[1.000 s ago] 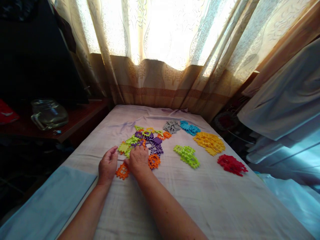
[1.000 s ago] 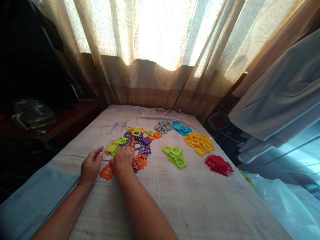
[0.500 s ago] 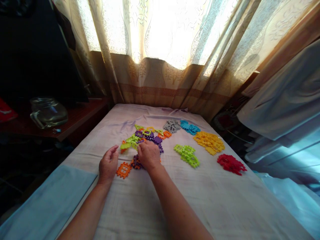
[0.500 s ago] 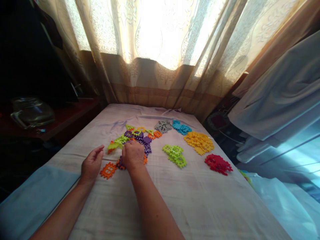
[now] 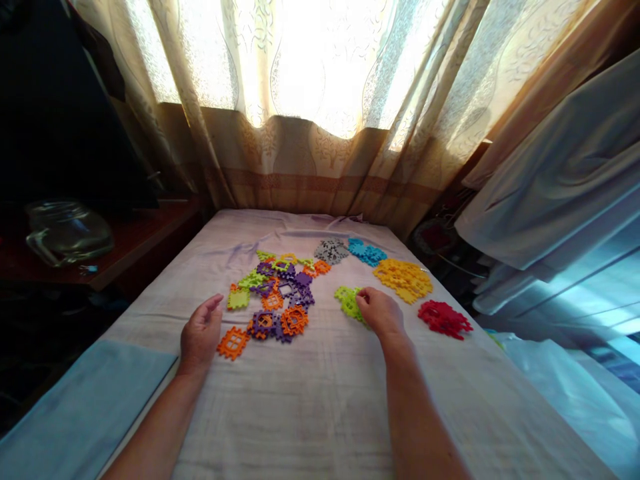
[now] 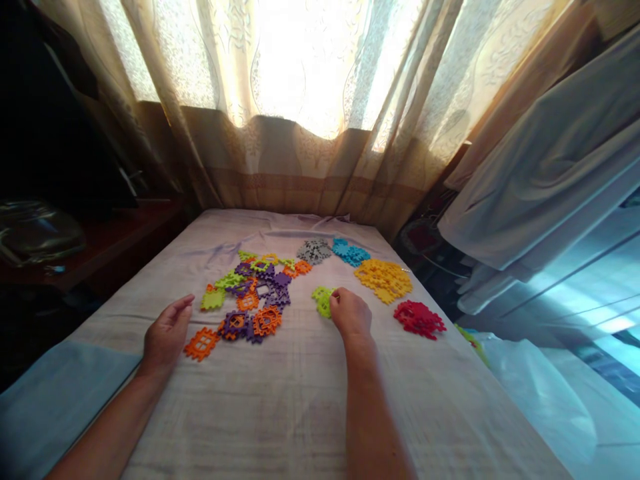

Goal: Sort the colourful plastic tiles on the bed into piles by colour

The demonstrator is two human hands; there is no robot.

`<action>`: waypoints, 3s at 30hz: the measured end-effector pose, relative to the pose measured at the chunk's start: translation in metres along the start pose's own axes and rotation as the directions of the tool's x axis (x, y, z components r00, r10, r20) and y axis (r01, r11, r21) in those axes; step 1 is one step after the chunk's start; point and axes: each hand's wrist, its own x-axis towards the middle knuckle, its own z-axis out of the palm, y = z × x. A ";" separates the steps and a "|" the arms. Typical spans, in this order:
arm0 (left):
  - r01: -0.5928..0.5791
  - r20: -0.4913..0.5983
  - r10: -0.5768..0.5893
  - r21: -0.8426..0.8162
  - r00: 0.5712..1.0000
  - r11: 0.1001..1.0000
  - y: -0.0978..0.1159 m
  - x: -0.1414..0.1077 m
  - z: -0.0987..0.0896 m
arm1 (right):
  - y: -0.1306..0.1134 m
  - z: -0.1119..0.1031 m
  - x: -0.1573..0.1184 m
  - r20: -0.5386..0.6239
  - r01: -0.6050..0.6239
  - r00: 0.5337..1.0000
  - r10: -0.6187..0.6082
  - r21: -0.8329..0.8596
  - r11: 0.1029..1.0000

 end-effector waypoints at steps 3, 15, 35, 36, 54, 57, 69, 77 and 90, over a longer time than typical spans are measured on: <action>-0.003 0.000 0.003 0.009 1.000 1.000 -0.002 0.000 -0.001 | 0.004 0.000 0.001 -0.006 0.003 1.000 -0.003 0.003 1.000; -0.273 0.188 0.205 0.488 0.961 0.829 -0.003 -0.007 0.008 | -0.008 0.002 -0.004 -0.034 0.070 0.997 -0.069 0.049 0.996; -0.330 0.084 0.320 0.306 0.944 0.893 0.009 -0.005 0.002 | -0.058 0.024 -0.030 -0.057 0.359 0.933 -0.355 0.088 0.929; -0.374 0.068 0.370 0.271 0.927 0.887 0.012 -0.007 0.001 | -0.062 0.026 -0.033 -0.064 0.375 0.927 -0.370 0.110 0.920; -0.700 0.232 0.669 0.087 0.706 0.709 0.039 -0.042 0.012 | -0.085 0.033 -0.050 -0.118 0.651 0.755 -0.645 0.246 0.718; -0.711 0.235 0.674 0.149 0.701 0.688 0.038 -0.039 0.014 | -0.049 0.011 -0.025 -0.178 0.443 0.894 -0.411 0.207 0.872; -0.803 0.564 0.596 0.234 0.571 0.548 0.021 -0.037 0.020 | 0.059 -0.002 0.014 -0.159 -0.237 0.955 0.250 0.095 0.967; -0.806 0.612 0.558 0.248 0.560 0.537 0.021 -0.039 0.021 | 0.053 0.003 0.018 0.041 -0.095 0.995 0.091 0.122 0.988; -0.637 0.356 0.530 0.362 0.769 0.681 0.015 -0.034 0.021 | -0.003 -0.003 -0.004 -0.043 0.088 0.996 -0.084 0.089 0.992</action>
